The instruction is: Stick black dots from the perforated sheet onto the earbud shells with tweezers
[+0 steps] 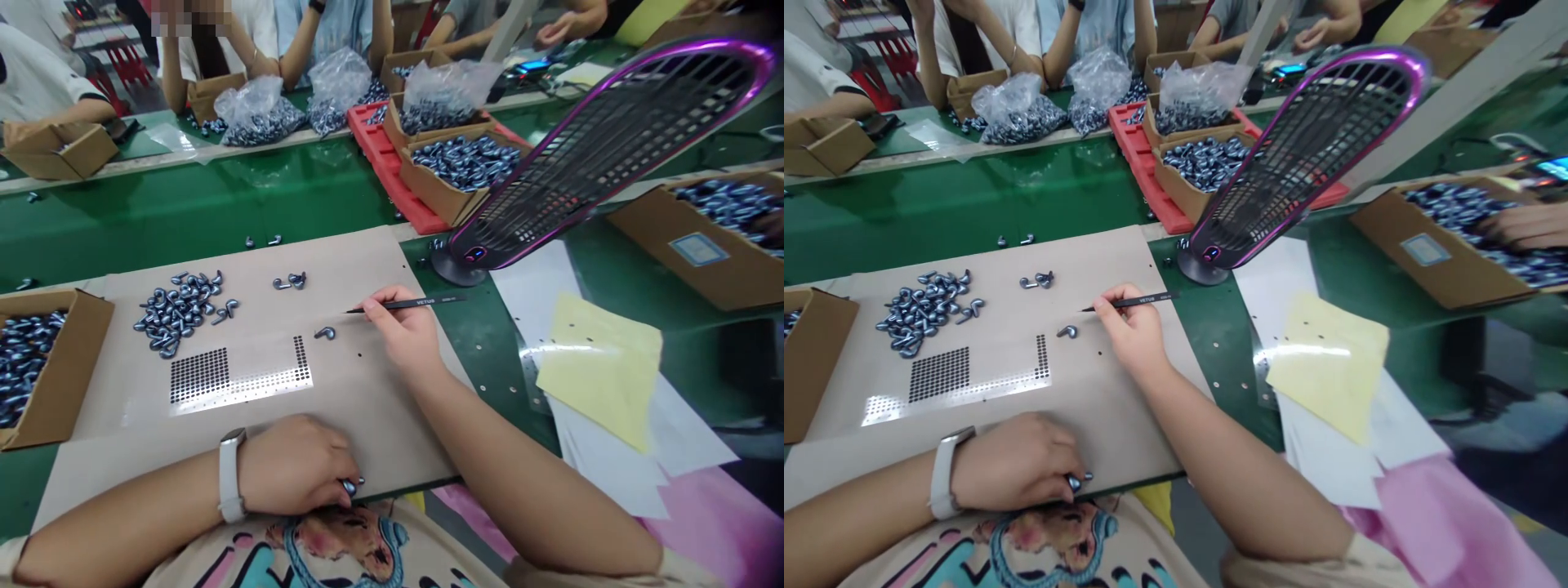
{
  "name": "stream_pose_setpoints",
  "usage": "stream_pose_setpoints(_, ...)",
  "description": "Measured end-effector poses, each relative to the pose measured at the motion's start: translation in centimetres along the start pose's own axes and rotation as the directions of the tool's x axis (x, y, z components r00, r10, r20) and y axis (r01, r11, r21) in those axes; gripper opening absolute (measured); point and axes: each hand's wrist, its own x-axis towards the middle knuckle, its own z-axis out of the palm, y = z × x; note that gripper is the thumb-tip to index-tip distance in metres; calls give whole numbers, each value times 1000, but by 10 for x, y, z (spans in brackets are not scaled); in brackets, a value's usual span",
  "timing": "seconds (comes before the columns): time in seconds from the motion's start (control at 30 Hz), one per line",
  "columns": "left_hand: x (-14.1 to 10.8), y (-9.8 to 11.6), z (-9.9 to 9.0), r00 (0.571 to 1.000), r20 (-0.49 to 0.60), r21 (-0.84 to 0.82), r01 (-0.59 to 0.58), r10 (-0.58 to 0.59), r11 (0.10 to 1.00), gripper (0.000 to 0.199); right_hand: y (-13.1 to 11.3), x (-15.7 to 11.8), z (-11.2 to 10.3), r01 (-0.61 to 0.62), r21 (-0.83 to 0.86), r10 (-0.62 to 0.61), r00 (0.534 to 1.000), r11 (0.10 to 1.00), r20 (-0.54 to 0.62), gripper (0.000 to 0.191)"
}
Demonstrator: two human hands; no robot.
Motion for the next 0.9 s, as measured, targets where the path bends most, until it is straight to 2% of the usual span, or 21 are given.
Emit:
stream_pose_setpoints(0.1,-4,-5,-8,971,-196,-315,72,-140,946,17,1,-1,0,1,-16,-1,1000,1000,12,22)
stream_pose_setpoints(0.17,-9,-9,-14,905,-313,-517,91,-287,851,22,0,-2,0,7,-21,-6,1000,1000,14,21)
stream_pose_setpoints(0.23,-16,-12,-19,821,-383,-678,61,-423,733,28,-2,-6,1,17,1,-17,1000,1000,15,20)
stream_pose_setpoints(0.33,-24,-14,-22,692,-470,-786,-46,-548,616,32,-8,-16,4,61,97,-63,998,993,20,14)
stream_pose_setpoints(0.43,-28,-10,-20,603,-559,-786,-165,-570,596,27,-18,-31,3,176,222,-190,981,959,42,9)
stream_pose_setpoints(0.57,-25,-3,-17,569,-624,-737,-200,-536,645,17,-30,-49,-5,338,307,-393,909,890,137,20)
stream_pose_setpoints(0.7,-24,0,-17,533,-695,-648,-173,-483,741,21,-33,-52,-14,382,315,-459,860,869,224,24)
stream_pose_setpoints(0.8,-23,-1,-18,536,-717,-615,-188,-445,766,21,-34,-49,-16,406,324,-501,810,854,304,25)
stream_pose_setpoints(0.9,-22,-2,-19,551,-722,-598,-194,-418,778,18,-38,-45,-16,453,324,-554,732,831,397,22)
